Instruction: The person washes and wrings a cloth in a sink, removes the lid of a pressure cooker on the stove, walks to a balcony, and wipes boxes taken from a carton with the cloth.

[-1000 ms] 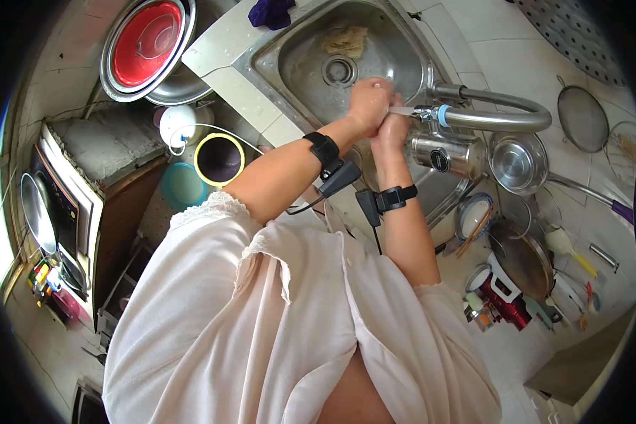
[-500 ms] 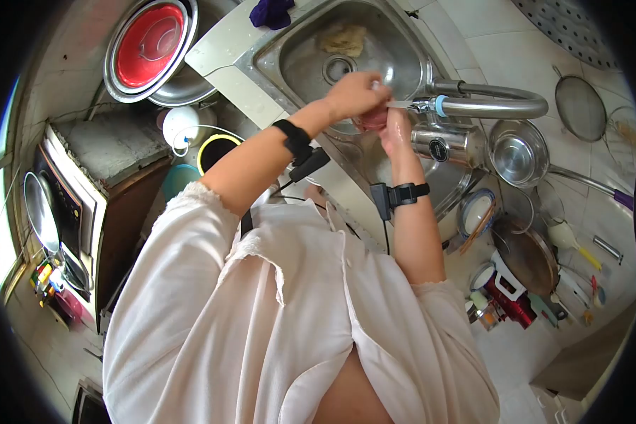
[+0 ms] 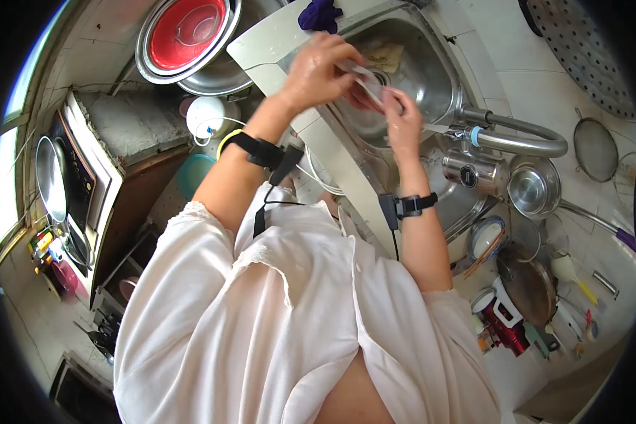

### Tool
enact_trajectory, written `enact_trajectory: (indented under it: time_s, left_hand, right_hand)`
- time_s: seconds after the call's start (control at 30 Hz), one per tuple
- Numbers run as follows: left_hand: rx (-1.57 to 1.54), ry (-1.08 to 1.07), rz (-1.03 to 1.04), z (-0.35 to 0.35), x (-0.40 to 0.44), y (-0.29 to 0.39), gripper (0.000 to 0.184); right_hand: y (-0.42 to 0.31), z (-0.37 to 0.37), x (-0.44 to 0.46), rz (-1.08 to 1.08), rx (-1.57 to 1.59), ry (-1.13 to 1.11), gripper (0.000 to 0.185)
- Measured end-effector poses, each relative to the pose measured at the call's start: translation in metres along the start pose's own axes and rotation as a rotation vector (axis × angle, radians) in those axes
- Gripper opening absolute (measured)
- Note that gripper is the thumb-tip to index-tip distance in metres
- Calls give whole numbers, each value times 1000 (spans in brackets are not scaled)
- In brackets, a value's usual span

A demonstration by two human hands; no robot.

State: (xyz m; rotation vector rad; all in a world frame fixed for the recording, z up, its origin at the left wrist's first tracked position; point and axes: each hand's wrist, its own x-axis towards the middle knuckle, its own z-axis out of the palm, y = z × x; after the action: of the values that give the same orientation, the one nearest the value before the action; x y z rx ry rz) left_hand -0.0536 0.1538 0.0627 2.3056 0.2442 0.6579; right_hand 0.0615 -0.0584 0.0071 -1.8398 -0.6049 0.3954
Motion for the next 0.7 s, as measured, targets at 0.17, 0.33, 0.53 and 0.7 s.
enact_trajectory:
  time_s: [0.17,0.33,0.53,0.7]
  left_hand:
    - [332,-75,-68,-5,-45,-71,24]
    - [610,-304,-118,-1,-52,-12,26]
    - [262,-509,102,54,-74,31,30]
    - [124,-659,79,122,-89,95,36]
  right_hand:
    - [-10,76,-23,-249,-283,-288,32]
    - [-12,50,-58,-74,-480,-339,37]
    - [4,-32,-117,-69,-763,-306,36]
    - [29,-90,-167,113,-764,-122,31]
